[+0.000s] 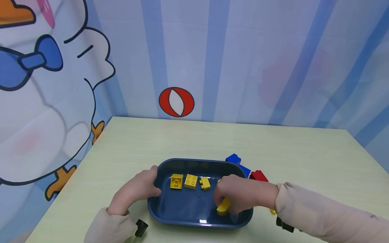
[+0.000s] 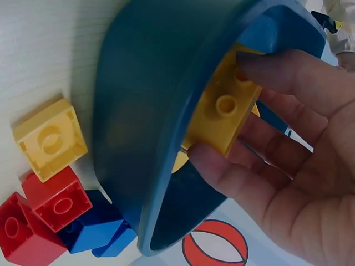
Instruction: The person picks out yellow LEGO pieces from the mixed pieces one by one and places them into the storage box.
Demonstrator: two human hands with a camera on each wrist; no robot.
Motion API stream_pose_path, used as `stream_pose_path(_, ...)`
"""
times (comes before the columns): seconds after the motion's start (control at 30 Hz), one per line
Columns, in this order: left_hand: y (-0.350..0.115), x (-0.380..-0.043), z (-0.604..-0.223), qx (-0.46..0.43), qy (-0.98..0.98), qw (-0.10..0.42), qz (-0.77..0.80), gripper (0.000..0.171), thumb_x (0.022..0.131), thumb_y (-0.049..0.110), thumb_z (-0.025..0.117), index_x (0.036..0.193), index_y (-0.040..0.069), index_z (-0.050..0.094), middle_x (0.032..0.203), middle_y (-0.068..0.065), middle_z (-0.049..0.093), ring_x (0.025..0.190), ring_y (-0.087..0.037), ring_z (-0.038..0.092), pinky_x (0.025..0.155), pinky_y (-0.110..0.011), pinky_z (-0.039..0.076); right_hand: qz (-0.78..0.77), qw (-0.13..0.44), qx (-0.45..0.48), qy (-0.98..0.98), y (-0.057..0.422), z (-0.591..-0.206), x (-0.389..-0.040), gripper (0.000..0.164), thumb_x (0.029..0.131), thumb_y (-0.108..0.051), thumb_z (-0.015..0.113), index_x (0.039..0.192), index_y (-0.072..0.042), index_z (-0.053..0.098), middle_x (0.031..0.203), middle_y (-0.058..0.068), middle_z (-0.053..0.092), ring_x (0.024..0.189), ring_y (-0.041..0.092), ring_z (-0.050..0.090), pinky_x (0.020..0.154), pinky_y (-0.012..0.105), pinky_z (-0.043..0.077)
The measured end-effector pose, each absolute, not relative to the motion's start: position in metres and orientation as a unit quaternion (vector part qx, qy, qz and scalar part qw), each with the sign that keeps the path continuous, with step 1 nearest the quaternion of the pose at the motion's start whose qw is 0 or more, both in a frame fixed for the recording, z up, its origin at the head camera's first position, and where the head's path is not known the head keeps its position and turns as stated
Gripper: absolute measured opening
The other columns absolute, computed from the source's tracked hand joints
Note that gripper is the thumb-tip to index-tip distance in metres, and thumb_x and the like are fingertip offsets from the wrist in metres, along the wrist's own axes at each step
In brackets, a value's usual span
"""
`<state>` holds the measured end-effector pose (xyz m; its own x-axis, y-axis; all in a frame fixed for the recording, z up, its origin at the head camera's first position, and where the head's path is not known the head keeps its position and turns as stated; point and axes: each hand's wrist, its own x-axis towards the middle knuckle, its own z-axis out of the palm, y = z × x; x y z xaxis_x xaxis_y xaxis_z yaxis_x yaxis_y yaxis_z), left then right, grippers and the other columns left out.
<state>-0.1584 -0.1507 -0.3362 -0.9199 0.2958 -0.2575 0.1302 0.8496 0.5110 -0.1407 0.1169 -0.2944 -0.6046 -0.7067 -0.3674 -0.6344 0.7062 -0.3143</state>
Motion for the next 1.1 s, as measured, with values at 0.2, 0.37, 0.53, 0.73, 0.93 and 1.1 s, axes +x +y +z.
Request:
stream_pose_path(0.2, -0.150, -0.158, -0.336, 0.111, 0.946, 0.167, 0.254, 0.072, 0.076, 0.001, 0.066, 0.133, -0.020, 0.027, 0.106, -0.024, 0.058, 0.070, -0.022, 0.052, 0.059, -0.031, 0.042, -0.074, 0.251, -0.378, 0.888, 0.118, -0.301, -0.141, 0.026, 0.068, -0.002, 0.080, 0.088, -0.018, 0.074, 0.082, -0.014, 0.062, 0.078, 0.004, 0.049, 0.070, 0.017, 0.045)
stream_pose_path(0.37, -0.149, -0.158, -0.336, 0.108, 0.947, 0.168, 0.251, 0.073, 0.077, 0.001, 0.067, 0.134, -0.020, 0.026, 0.108, -0.025, 0.057, 0.070, -0.022, 0.052, 0.059, -0.031, 0.042, -0.071, 0.261, -0.382, 0.884, 0.121, -0.305, -0.140, 0.026, 0.068, -0.001, 0.080, 0.088, -0.018, 0.073, 0.081, -0.015, 0.062, 0.075, 0.004, 0.048, 0.072, 0.019, 0.044)
stream_pose_path(0.53, -0.150, -0.159, -0.336, 0.108, 0.947, 0.168, 0.250, 0.071, 0.077, 0.002, 0.067, 0.132, -0.019, 0.029, 0.107, -0.024, 0.058, 0.071, -0.022, 0.052, 0.060, -0.031, 0.042, -0.090, 0.262, -0.390, 0.878, 0.125, -0.309, -0.140, 0.027, 0.068, 0.001, 0.079, 0.089, -0.016, 0.073, 0.082, -0.014, 0.063, 0.075, 0.003, 0.050, 0.073, 0.019, 0.044)
stream_pose_path(0.73, -0.150, -0.159, -0.337, 0.108, 0.947, 0.170, 0.252, 0.071, 0.076, 0.002, 0.067, 0.132, -0.019, 0.029, 0.106, -0.024, 0.058, 0.072, -0.022, 0.052, 0.060, -0.031, 0.043, -0.099, 0.263, -0.397, 0.874, 0.128, -0.319, -0.142, 0.027, 0.068, 0.001, 0.078, 0.089, -0.016, 0.073, 0.082, -0.015, 0.063, 0.074, 0.002, 0.050, 0.075, 0.019, 0.045)
stream_pose_path(0.93, -0.150, -0.159, -0.337, 0.110, 0.947, 0.168, 0.252, 0.072, 0.076, 0.001, 0.067, 0.133, -0.020, 0.028, 0.106, -0.023, 0.058, 0.072, -0.022, 0.052, 0.060, -0.031, 0.043, -0.098, 0.269, -0.396, 0.873, 0.129, -0.323, -0.143, 0.028, 0.069, 0.001, 0.078, 0.090, -0.017, 0.073, 0.082, -0.016, 0.063, 0.074, 0.002, 0.050, 0.076, 0.019, 0.045)
stream_pose_path(1.1, -0.151, -0.159, -0.337, 0.112, 0.947, 0.168, 0.250, 0.074, 0.075, 0.001, 0.067, 0.133, -0.020, 0.026, 0.105, -0.024, 0.058, 0.071, -0.022, 0.052, 0.060, -0.032, 0.043, -0.100, 0.276, -0.392, 0.872, 0.129, -0.324, -0.143, 0.027, 0.069, 0.000, 0.078, 0.090, -0.017, 0.073, 0.081, -0.016, 0.063, 0.073, 0.001, 0.050, 0.077, 0.019, 0.044)
